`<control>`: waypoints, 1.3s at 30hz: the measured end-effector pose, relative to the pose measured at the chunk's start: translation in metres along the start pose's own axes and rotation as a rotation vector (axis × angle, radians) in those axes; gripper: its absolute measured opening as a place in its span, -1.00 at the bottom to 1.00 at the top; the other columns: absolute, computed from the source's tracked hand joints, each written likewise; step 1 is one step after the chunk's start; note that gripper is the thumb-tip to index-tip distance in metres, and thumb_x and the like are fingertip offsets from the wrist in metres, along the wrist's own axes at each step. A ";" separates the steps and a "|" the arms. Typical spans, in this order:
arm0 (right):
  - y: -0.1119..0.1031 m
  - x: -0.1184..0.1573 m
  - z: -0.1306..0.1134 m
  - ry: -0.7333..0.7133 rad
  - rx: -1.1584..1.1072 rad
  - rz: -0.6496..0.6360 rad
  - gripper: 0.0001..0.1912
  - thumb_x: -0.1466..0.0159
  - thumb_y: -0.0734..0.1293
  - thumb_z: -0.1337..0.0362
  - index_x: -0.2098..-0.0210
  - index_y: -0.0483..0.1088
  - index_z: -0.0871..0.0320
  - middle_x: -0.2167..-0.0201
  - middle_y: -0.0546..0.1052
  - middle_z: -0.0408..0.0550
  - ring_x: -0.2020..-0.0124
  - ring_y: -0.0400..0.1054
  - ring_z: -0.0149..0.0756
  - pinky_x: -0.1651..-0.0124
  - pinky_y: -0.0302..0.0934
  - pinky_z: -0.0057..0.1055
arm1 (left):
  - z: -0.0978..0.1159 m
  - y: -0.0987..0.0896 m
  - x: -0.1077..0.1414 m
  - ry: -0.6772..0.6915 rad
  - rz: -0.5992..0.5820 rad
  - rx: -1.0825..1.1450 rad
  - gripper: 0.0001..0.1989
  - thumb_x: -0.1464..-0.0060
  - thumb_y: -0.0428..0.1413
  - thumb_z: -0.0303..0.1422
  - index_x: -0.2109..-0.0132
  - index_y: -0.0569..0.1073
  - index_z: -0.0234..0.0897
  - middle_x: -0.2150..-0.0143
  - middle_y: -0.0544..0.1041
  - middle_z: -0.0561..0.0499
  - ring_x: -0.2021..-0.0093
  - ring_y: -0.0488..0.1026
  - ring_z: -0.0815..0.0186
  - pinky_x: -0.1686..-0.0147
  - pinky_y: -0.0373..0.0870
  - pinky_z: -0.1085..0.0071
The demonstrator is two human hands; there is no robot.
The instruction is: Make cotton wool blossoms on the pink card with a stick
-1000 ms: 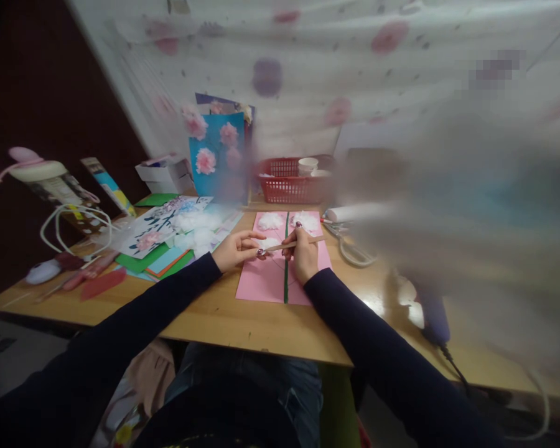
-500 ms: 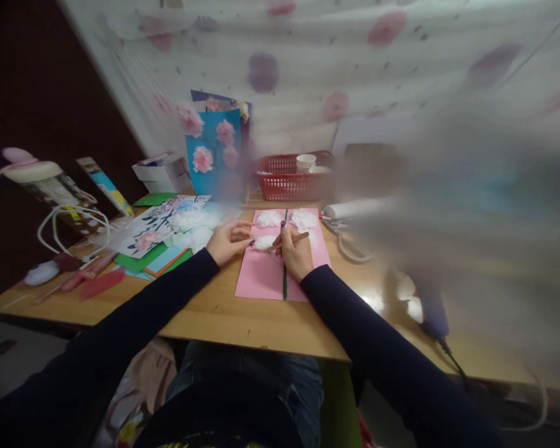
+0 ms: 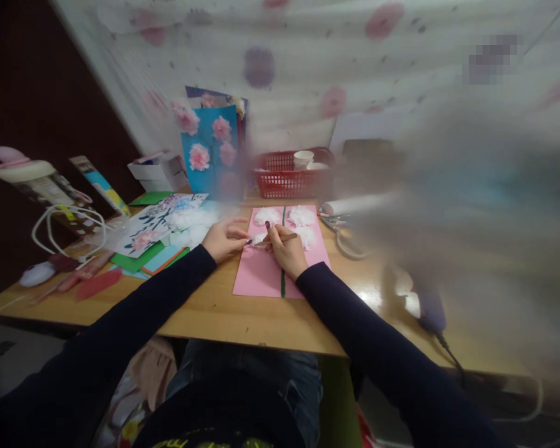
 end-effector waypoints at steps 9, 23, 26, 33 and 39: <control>-0.003 -0.001 0.001 0.011 0.007 0.037 -0.50 -0.20 0.15 -0.14 0.58 0.30 0.15 0.76 0.34 -0.19 0.74 0.17 -0.46 0.64 0.04 -0.51 | -0.002 0.008 -0.002 0.048 -0.077 -0.146 -0.47 0.21 0.24 -0.46 0.01 0.34 -0.35 0.37 0.57 -0.06 0.37 0.52 0.31 0.27 0.44 0.37; 0.003 0.002 -0.006 -0.097 0.121 -0.009 -0.50 -0.24 0.12 -0.11 0.58 0.31 0.15 0.71 0.37 -0.16 0.66 0.23 -0.42 0.57 0.06 -0.51 | 0.001 0.009 -0.004 0.133 -0.088 -0.208 -0.52 0.17 0.21 -0.46 0.03 0.33 -0.32 0.40 0.56 0.01 0.38 0.52 0.33 0.32 0.42 0.41; 0.004 0.002 -0.007 -0.112 0.147 -0.017 -0.52 -0.26 0.12 -0.07 0.58 0.30 0.15 0.71 0.35 -0.17 0.66 0.22 -0.43 0.57 0.05 -0.51 | 0.003 0.009 -0.003 0.143 -0.094 -0.206 -0.53 0.16 0.20 -0.47 0.03 0.33 -0.32 0.41 0.55 0.02 0.38 0.52 0.34 0.30 0.43 0.41; 0.004 -0.001 -0.004 -0.081 0.177 -0.002 -0.54 -0.28 0.11 -0.02 0.58 0.30 0.14 0.74 0.33 -0.19 0.71 0.18 -0.43 0.59 0.02 -0.50 | 0.002 0.010 -0.003 0.145 -0.101 -0.204 -0.53 0.17 0.20 -0.50 0.03 0.33 -0.33 0.39 0.57 0.00 0.40 0.51 0.34 0.30 0.44 0.39; 0.004 -0.005 -0.002 -0.024 0.175 0.041 -0.55 -0.28 0.11 0.01 0.61 0.27 0.13 0.77 0.32 -0.19 0.74 0.15 -0.43 0.61 0.02 -0.49 | 0.000 0.012 -0.006 0.160 -0.116 -0.183 -0.52 0.16 0.17 -0.53 0.02 0.32 -0.34 0.40 0.57 0.01 0.37 0.52 0.33 0.27 0.44 0.37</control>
Point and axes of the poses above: each hand's wrist, its own x-axis away from the middle knuckle, its own y-axis out of the palm, z = x × y, the point moved 9 cm from there along -x, towards the middle knuckle
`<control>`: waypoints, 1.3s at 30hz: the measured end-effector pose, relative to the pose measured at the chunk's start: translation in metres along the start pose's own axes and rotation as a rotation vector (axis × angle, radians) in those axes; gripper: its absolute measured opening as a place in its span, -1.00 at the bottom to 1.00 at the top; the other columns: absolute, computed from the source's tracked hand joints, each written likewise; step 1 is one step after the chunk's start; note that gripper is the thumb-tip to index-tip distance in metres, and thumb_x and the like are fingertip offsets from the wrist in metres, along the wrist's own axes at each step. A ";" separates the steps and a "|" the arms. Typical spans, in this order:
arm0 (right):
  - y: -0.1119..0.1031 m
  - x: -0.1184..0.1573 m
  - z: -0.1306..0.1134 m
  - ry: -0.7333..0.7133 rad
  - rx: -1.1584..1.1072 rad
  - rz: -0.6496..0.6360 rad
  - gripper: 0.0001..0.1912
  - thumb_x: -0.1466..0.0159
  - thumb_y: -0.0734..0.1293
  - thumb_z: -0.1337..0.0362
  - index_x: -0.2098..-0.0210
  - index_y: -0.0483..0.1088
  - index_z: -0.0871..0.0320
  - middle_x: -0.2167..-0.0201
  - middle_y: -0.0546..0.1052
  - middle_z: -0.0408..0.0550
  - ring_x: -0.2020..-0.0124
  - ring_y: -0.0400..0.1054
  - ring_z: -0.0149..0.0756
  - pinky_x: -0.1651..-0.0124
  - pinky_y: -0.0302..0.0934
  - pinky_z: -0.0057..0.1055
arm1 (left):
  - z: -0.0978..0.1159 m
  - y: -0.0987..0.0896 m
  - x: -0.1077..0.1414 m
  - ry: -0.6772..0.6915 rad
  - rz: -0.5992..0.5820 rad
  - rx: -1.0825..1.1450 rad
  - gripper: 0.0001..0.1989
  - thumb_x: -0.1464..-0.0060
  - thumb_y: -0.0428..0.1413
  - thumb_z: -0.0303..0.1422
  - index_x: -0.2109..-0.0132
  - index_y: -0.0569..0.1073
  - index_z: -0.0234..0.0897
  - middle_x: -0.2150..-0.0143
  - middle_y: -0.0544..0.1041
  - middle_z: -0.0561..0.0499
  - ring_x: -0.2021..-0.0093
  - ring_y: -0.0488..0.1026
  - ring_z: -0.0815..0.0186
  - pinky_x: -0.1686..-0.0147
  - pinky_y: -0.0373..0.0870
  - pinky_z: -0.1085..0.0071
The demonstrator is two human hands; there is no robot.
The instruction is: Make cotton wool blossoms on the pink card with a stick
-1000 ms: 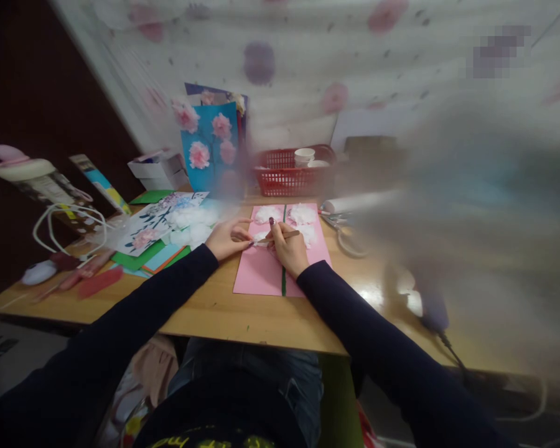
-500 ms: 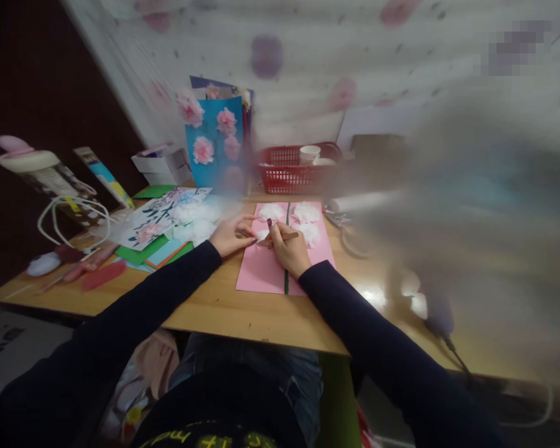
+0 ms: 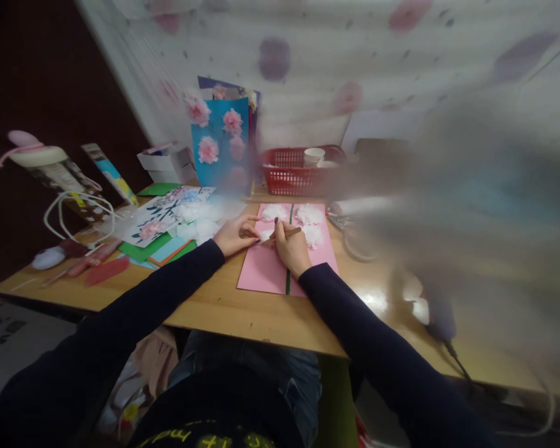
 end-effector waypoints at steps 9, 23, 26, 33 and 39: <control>-0.003 0.002 0.006 0.080 -0.064 0.045 -0.56 -0.25 0.12 0.03 0.63 0.29 0.14 0.77 0.34 -0.17 0.74 0.17 -0.41 0.63 0.03 -0.48 | -0.001 0.001 0.000 0.014 -0.010 0.007 -0.54 0.15 0.15 -0.54 0.03 0.32 -0.33 0.39 0.57 0.02 0.35 0.52 0.32 0.25 0.44 0.36; -0.022 0.004 0.022 0.286 -0.344 0.238 -0.63 -0.18 0.13 0.20 0.70 0.29 0.16 0.87 0.27 -0.20 0.81 0.12 -0.46 0.72 0.01 -0.53 | 0.007 -0.007 0.003 0.024 0.064 -0.058 -0.54 0.16 0.06 -0.61 0.03 0.35 -0.32 0.27 0.56 -0.03 0.27 0.51 0.33 0.20 0.41 0.36; -0.024 0.005 0.020 0.295 -0.409 0.250 -0.60 -0.19 0.14 0.16 0.72 0.28 0.16 0.88 0.26 -0.19 0.83 0.11 -0.47 0.73 0.00 -0.53 | 0.031 -0.017 0.008 0.182 0.155 -0.221 -0.61 0.20 0.10 -0.57 0.12 0.44 -0.32 0.18 0.53 -0.07 0.14 0.46 0.26 0.07 0.34 0.28; -0.022 0.006 0.020 0.277 -0.531 0.246 -0.58 -0.19 0.19 0.09 0.71 0.27 0.16 0.88 0.26 -0.19 0.84 0.10 -0.48 0.75 -0.02 -0.53 | 0.045 -0.004 0.013 0.237 0.096 -0.391 -0.87 0.16 0.25 -0.31 0.38 0.55 -0.22 0.25 0.56 -0.02 0.12 0.39 0.16 0.01 0.19 0.14; -0.020 0.006 0.017 0.243 -0.546 0.212 -0.58 -0.19 0.21 0.07 0.69 0.30 0.19 0.85 0.29 -0.19 0.82 0.13 -0.50 0.74 0.00 -0.55 | 0.045 -0.004 0.013 0.230 0.103 -0.450 -0.91 0.02 0.15 -0.34 0.38 0.57 -0.19 0.31 0.58 -0.02 0.11 0.37 0.16 -0.03 0.04 0.09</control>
Point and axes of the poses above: each hand's wrist, its own x-axis away from the middle knuckle, its own y-axis out of the palm, z = x × y, the point moved 9 cm from there along -x, towards the middle knuckle
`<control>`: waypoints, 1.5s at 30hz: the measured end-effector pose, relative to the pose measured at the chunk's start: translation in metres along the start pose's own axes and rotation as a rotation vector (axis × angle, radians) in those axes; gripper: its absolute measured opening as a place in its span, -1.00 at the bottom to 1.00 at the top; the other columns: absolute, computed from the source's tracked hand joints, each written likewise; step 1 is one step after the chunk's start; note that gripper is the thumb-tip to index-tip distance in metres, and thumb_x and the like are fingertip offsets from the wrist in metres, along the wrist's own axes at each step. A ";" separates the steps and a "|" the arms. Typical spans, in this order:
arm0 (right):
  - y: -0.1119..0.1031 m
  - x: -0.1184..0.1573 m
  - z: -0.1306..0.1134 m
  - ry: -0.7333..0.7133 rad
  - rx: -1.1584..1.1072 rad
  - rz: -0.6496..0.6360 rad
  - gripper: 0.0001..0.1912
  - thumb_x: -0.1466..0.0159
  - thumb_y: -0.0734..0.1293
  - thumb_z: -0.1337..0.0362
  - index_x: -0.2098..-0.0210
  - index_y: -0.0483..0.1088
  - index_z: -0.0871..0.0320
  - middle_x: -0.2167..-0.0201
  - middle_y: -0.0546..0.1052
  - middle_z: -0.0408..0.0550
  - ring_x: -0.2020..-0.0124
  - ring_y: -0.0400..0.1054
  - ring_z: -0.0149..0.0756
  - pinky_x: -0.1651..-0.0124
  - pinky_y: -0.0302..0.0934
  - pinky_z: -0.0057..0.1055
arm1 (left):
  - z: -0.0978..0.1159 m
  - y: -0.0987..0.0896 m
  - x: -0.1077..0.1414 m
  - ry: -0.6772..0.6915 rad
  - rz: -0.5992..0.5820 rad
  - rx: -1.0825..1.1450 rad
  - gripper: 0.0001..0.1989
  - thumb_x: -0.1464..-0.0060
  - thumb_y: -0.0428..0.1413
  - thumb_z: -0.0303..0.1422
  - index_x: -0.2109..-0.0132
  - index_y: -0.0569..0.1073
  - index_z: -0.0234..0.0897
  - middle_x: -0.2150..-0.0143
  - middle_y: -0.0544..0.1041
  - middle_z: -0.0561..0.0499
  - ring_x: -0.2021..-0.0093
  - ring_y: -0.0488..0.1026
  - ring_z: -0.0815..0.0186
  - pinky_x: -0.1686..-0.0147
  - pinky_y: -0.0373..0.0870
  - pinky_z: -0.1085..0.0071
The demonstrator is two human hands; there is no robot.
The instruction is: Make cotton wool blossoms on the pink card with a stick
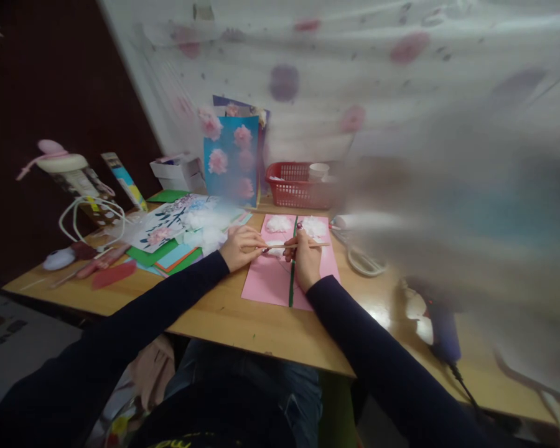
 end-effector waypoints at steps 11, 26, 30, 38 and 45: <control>-0.001 0.005 0.000 0.050 -0.041 0.032 -0.67 -0.15 0.24 0.16 0.67 0.30 0.18 0.84 0.31 -0.17 0.80 0.15 -0.50 0.74 0.04 -0.57 | 0.012 -0.007 0.005 0.066 0.065 -0.058 -0.85 0.01 0.08 -0.36 0.35 0.56 -0.15 0.30 0.58 0.01 0.13 0.38 0.20 -0.07 -0.15 0.03; 0.003 0.006 0.017 0.220 -0.184 0.015 -0.74 -0.18 0.20 0.22 0.60 0.26 0.16 0.80 0.32 -0.20 0.80 0.16 -0.50 0.73 0.09 -0.58 | 0.013 -0.011 0.005 0.076 0.092 -0.016 -0.85 0.00 0.08 -0.33 0.36 0.56 -0.17 0.31 0.58 0.00 0.15 0.39 0.19 -0.10 -0.13 0.02; 0.003 0.008 0.021 0.293 -0.198 0.034 -0.70 -0.20 0.18 0.21 0.62 0.25 0.16 0.82 0.31 -0.20 0.81 0.14 -0.51 0.74 0.07 -0.60 | 0.013 -0.011 0.006 0.045 0.076 -0.018 -0.85 0.01 0.08 -0.33 0.36 0.57 -0.14 0.31 0.58 0.02 0.14 0.38 0.20 -0.11 -0.13 0.03; 0.005 0.008 0.025 0.323 -0.234 -0.011 -0.70 -0.20 0.14 0.21 0.62 0.25 0.15 0.81 0.31 -0.19 0.80 0.16 -0.49 0.70 0.12 -0.58 | 0.015 -0.013 0.005 0.015 0.092 -0.020 -0.86 0.03 0.09 -0.34 0.40 0.56 -0.14 0.34 0.58 0.05 0.16 0.39 0.22 -0.09 -0.17 0.03; 0.004 0.012 0.023 0.326 -0.279 0.045 -0.68 -0.20 0.12 0.27 0.63 0.29 0.18 0.80 0.33 -0.15 0.79 0.17 -0.50 0.71 0.08 -0.59 | 0.013 -0.018 0.003 0.010 0.133 -0.041 -0.89 0.06 0.13 -0.32 0.42 0.56 -0.13 0.38 0.58 0.06 0.18 0.39 0.21 -0.10 -0.21 -0.01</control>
Point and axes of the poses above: each hand's wrist, its own x-axis away from the middle knuckle, its own y-axis out of the palm, z = x × y, the point moved 9 cm from there along -x, towards the middle knuckle
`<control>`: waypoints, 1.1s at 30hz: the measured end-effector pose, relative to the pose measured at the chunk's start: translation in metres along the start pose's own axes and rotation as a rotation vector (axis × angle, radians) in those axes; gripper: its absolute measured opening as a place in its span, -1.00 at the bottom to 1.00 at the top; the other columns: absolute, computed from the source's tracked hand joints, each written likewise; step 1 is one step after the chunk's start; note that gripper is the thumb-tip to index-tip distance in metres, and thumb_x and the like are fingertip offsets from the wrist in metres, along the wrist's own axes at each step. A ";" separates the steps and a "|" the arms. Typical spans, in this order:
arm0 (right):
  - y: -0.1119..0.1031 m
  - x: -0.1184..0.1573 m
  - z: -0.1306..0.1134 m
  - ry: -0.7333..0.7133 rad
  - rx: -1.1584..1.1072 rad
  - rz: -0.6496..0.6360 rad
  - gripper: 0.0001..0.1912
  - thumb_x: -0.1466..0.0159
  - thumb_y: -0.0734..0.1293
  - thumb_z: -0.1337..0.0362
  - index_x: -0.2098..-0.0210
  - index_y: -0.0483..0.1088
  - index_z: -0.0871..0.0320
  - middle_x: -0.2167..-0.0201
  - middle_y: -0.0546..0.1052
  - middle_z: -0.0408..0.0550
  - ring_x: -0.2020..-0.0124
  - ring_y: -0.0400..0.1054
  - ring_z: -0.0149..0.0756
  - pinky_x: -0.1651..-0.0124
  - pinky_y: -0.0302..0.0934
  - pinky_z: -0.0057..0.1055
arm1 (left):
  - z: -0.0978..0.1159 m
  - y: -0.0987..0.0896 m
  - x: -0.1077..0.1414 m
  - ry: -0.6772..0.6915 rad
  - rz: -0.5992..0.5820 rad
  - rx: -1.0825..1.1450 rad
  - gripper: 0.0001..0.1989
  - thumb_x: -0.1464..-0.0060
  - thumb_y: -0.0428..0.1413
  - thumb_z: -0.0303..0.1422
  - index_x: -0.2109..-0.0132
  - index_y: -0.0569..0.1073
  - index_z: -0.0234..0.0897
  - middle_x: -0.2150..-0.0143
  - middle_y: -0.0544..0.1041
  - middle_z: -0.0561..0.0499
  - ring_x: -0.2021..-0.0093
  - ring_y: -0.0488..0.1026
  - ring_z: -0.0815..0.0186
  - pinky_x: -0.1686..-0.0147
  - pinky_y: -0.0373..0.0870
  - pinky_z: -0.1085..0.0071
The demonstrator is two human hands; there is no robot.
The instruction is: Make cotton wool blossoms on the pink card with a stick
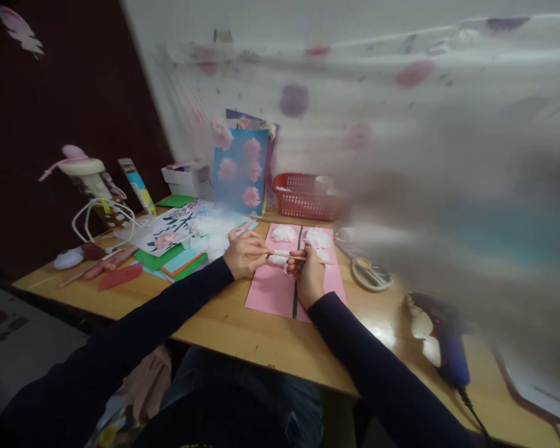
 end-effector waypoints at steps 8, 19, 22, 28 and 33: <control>0.004 0.003 0.002 -0.036 -0.021 -0.006 -0.69 -0.18 0.13 0.26 0.65 0.29 0.18 0.79 0.35 -0.13 0.77 0.21 -0.48 0.69 0.11 -0.58 | 0.002 -0.008 0.000 0.065 0.072 -0.075 -0.89 0.08 0.12 -0.35 0.42 0.56 -0.11 0.41 0.58 0.09 0.21 0.41 0.24 -0.11 -0.21 0.00; -0.023 -0.009 -0.024 -0.057 -0.139 0.142 -0.66 -0.23 0.10 0.35 0.65 0.24 0.21 0.84 0.28 -0.18 0.80 0.15 -0.53 0.72 0.04 -0.64 | -0.041 -0.068 -0.004 -0.096 0.342 -0.162 -0.90 0.03 0.15 -0.33 0.39 0.58 -0.11 0.38 0.59 0.04 0.22 0.46 0.23 -0.12 -0.14 0.05; -0.021 -0.010 -0.021 -0.055 -0.123 0.121 -0.65 -0.24 0.10 0.34 0.65 0.24 0.21 0.85 0.27 -0.18 0.81 0.13 -0.54 0.72 0.02 -0.64 | -0.047 -0.080 -0.004 -0.138 0.385 -0.134 -0.87 0.03 0.13 -0.34 0.46 0.56 -0.18 0.38 0.59 0.03 0.21 0.46 0.24 -0.10 0.00 0.14; -0.019 -0.015 -0.015 -0.045 -0.098 0.069 -0.65 -0.25 0.11 0.31 0.64 0.26 0.21 0.83 0.30 -0.16 0.80 0.13 -0.53 0.70 0.08 -0.62 | -0.085 -0.109 -0.001 -0.234 0.542 0.042 -0.78 -0.01 -0.02 -0.47 0.39 0.53 -0.29 0.34 0.59 0.01 0.27 0.48 0.31 0.09 0.32 0.34; -0.018 -0.014 -0.015 -0.035 -0.096 0.052 -0.65 -0.25 0.12 0.31 0.64 0.27 0.21 0.82 0.31 -0.15 0.80 0.13 -0.54 0.70 0.08 -0.62 | -0.111 -0.110 -0.001 -0.268 0.594 0.269 -0.60 0.07 0.01 -0.55 0.04 0.47 -0.36 0.16 0.58 -0.08 0.21 0.53 0.33 0.12 0.41 0.42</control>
Point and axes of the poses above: each hand's wrist, its own x-axis away from the middle knuckle, its own y-axis out of the palm, z = x × y, the point moved 9 cm from there along -x, towards the middle knuckle
